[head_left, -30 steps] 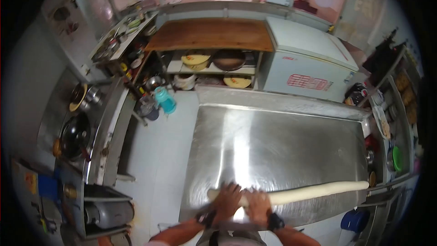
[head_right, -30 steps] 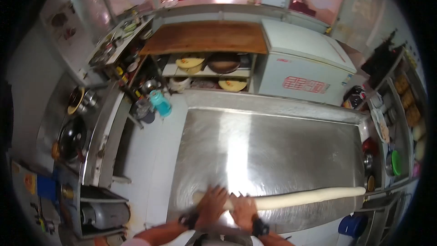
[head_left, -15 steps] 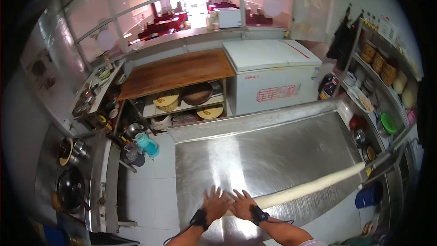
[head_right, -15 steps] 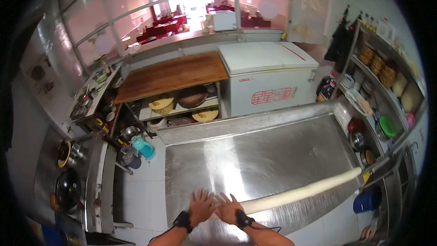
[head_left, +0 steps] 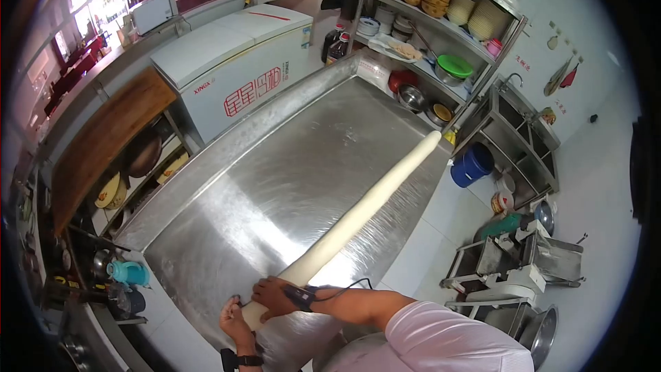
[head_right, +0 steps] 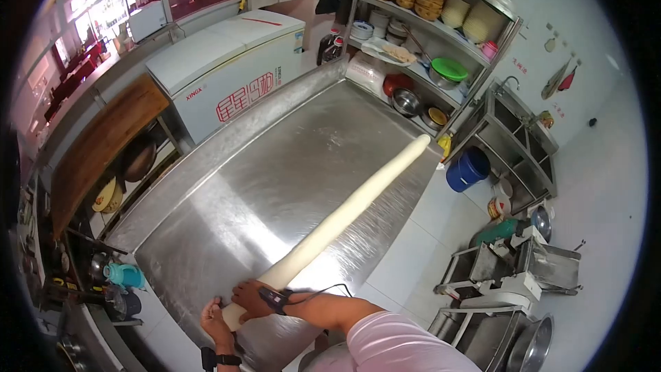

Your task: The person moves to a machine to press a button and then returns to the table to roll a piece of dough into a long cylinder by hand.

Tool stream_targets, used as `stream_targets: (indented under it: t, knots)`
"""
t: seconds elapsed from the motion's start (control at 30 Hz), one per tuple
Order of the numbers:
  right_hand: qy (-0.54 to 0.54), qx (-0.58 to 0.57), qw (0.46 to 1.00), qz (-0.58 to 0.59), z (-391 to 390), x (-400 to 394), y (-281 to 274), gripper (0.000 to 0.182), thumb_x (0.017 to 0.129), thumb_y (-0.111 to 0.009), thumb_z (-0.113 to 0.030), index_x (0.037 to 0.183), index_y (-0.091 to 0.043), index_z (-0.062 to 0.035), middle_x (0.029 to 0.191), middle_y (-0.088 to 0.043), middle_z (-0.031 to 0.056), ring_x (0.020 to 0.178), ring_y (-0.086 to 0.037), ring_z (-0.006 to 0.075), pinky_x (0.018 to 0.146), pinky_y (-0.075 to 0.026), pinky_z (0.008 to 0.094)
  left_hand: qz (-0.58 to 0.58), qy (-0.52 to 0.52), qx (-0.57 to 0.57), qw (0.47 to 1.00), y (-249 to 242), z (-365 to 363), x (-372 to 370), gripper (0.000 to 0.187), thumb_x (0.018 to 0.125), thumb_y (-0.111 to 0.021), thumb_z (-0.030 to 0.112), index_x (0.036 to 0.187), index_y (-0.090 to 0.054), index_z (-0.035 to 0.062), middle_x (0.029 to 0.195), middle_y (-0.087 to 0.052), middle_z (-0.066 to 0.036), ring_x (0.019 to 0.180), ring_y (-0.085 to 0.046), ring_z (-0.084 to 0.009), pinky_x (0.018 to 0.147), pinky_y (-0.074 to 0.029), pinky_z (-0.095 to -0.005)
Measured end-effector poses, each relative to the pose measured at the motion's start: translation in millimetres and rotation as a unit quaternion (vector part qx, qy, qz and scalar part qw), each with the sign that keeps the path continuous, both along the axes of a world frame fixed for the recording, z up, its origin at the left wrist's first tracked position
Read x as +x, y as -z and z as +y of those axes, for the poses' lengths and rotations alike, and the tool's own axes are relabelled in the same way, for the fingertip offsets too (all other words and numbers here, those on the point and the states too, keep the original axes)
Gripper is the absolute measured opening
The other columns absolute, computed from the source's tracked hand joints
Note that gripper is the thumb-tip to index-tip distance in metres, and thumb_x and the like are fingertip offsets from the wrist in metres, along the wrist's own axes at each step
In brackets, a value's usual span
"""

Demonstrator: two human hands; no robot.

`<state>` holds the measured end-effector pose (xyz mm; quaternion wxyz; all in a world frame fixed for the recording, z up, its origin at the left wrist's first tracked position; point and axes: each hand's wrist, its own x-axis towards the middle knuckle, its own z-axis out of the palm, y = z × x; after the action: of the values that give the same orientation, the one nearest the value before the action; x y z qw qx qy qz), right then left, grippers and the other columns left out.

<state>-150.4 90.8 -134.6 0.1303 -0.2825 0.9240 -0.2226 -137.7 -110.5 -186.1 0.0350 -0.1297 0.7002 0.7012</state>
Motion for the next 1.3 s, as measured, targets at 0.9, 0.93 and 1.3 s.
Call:
stream_targets:
  t: [0.9, 0.93, 1.3]
  knots:
    - [0.242, -0.004, 0.957, 0.158, 202, 39, -24, 0.049, 0.090, -0.069, -0.026, 0.131, -0.059, -0.0003, 0.139, -0.057, 0.0184, 0.133, -0.051, 0.0366, 0.118, -0.034, 0.0478, 0.264, 0.255, -0.569, 0.735, -66, 165, 15, 0.043, 0.097, -0.061, 0.037, 0.127, -0.063, 0.0062, 0.133, -0.062, -0.018, 0.126, -0.056, -0.0384, 0.105, -0.044, -0.0533]
    - [0.238, 0.059, 0.943, 0.227, 235, 43, -20, 0.053, 0.094, -0.066, -0.029, 0.138, -0.056, -0.0016, 0.145, -0.055, 0.0178, 0.138, -0.048, 0.0365, 0.122, -0.031, 0.0479, 0.262, 0.253, -0.567, 0.739, -65, 170, 10, 0.043, 0.097, -0.061, 0.037, 0.127, -0.063, 0.0062, 0.133, -0.062, -0.018, 0.126, -0.056, -0.0384, 0.105, -0.044, -0.0533]
    - [0.171, 0.067, 0.982, 0.051, 305, -42, -22, 0.063, 0.099, -0.056, -0.049, 0.141, -0.057, -0.0007, 0.148, -0.053, 0.0216, 0.144, -0.042, 0.0365, 0.118, -0.032, 0.0505, 0.180, 0.242, -0.569, 0.765, -63, 185, -40, 0.039, 0.103, -0.047, 0.029, 0.120, -0.066, -0.0008, 0.113, -0.064, -0.023, 0.107, -0.056, -0.0433, 0.098, -0.041, -0.0566]
